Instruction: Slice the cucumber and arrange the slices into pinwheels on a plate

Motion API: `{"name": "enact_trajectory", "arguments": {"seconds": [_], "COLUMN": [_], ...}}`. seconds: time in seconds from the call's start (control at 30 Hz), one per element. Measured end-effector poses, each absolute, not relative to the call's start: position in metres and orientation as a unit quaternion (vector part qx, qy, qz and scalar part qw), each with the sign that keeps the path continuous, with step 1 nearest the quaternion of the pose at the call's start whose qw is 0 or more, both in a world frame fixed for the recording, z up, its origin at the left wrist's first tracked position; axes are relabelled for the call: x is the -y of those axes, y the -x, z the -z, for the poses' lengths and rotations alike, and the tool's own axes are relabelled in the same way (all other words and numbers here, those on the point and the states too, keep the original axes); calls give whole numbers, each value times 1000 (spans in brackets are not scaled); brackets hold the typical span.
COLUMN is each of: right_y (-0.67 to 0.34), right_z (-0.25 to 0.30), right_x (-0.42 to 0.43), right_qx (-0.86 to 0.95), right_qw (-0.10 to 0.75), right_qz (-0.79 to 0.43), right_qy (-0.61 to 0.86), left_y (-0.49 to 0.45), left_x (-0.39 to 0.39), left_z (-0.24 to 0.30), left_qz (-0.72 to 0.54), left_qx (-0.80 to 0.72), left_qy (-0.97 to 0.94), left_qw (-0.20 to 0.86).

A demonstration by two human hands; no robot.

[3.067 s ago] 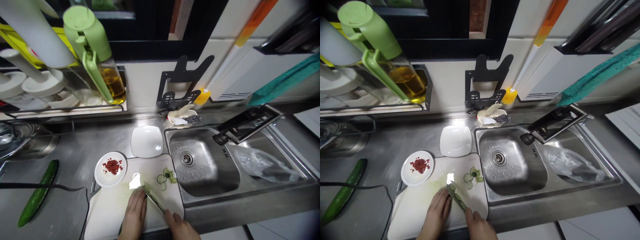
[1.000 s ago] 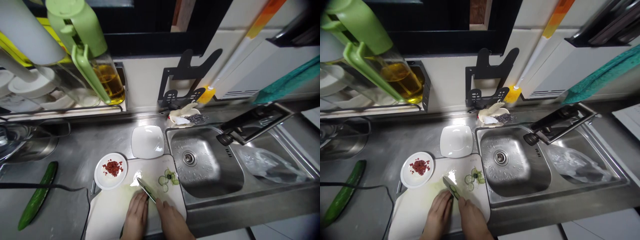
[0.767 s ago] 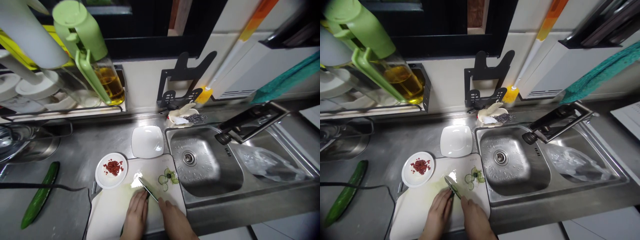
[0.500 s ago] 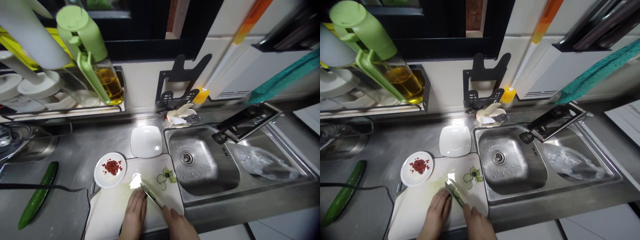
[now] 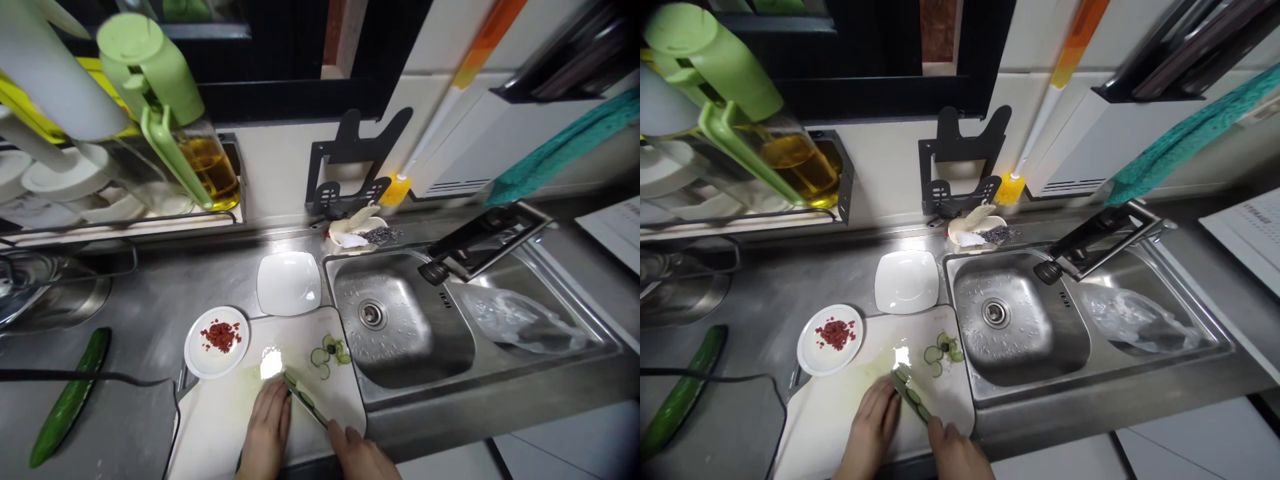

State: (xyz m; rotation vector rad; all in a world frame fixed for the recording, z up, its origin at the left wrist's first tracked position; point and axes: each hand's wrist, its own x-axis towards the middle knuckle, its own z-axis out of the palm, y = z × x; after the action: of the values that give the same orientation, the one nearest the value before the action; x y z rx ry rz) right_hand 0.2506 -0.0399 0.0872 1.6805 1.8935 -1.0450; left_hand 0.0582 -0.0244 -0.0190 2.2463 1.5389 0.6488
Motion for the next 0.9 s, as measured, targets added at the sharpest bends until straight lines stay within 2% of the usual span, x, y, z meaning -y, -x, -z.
{"name": "enact_trajectory", "arguments": {"seconds": [0.43, 0.9], "right_y": [-250, -237], "right_z": [-88, -100], "right_x": [35, 10], "right_qx": [-669, -654], "right_qw": [198, 249], "right_qz": [384, 403], "right_qy": [-605, -590], "left_y": [-59, -54], "left_x": [23, 22], "left_z": [23, 28], "left_qz": [-251, -240], "left_qx": [-537, -515], "left_qy": [-795, -814], "left_qw": [132, 124]}}
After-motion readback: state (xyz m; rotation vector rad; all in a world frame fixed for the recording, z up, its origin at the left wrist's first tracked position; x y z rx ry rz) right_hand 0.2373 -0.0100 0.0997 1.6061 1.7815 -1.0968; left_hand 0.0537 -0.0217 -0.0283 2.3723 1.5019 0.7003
